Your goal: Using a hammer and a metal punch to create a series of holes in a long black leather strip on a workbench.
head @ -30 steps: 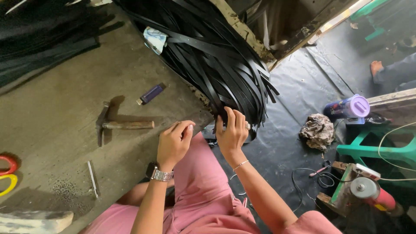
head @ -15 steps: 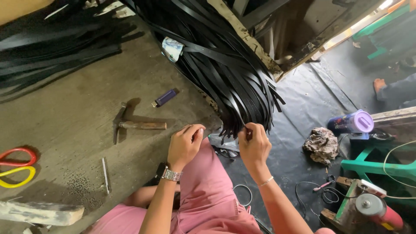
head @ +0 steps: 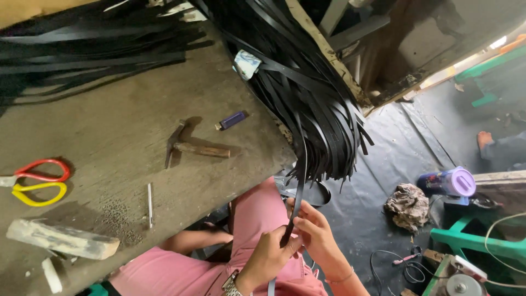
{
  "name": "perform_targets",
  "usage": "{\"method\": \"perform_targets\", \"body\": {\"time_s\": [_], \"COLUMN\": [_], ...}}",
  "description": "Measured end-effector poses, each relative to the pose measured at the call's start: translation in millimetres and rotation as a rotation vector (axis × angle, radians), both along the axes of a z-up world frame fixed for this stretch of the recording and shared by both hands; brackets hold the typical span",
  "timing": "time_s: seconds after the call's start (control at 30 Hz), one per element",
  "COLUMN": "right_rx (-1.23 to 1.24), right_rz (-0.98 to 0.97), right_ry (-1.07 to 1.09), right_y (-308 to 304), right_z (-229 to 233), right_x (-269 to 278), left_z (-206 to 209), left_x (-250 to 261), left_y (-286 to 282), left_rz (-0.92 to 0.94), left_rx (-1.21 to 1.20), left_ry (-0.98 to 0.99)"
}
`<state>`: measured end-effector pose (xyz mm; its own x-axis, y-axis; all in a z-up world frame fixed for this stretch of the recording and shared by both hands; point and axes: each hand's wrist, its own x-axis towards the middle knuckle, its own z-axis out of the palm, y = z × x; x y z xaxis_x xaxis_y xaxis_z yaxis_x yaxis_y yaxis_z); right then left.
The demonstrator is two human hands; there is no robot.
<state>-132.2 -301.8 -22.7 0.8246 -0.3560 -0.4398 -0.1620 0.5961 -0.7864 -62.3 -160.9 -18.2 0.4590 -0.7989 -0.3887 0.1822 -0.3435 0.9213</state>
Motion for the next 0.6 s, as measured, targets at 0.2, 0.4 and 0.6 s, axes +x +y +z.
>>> {"method": "perform_targets", "body": {"time_s": [0.2,0.4,0.6], "right_rx": [0.06,0.141,-0.09], "right_rz": [-0.027,-0.212,-0.402], "right_ry": [-0.27,-0.391,-0.65], "right_y": [-22.2,-62.9,-81.5], "right_z": [3.7,51.2,104.4], "right_x": [65.2,94.3,87.2], "left_z": [-28.6,-114.5,-113.0], "left_x": [7.1,31.7,41.3], "left_y": [46.3,147.2,197.5], "left_rz": [-0.076,0.021,0.292], "left_rx": [0.164,0.354,0.686], "left_ry": [-0.442,-0.759,-0.16]}}
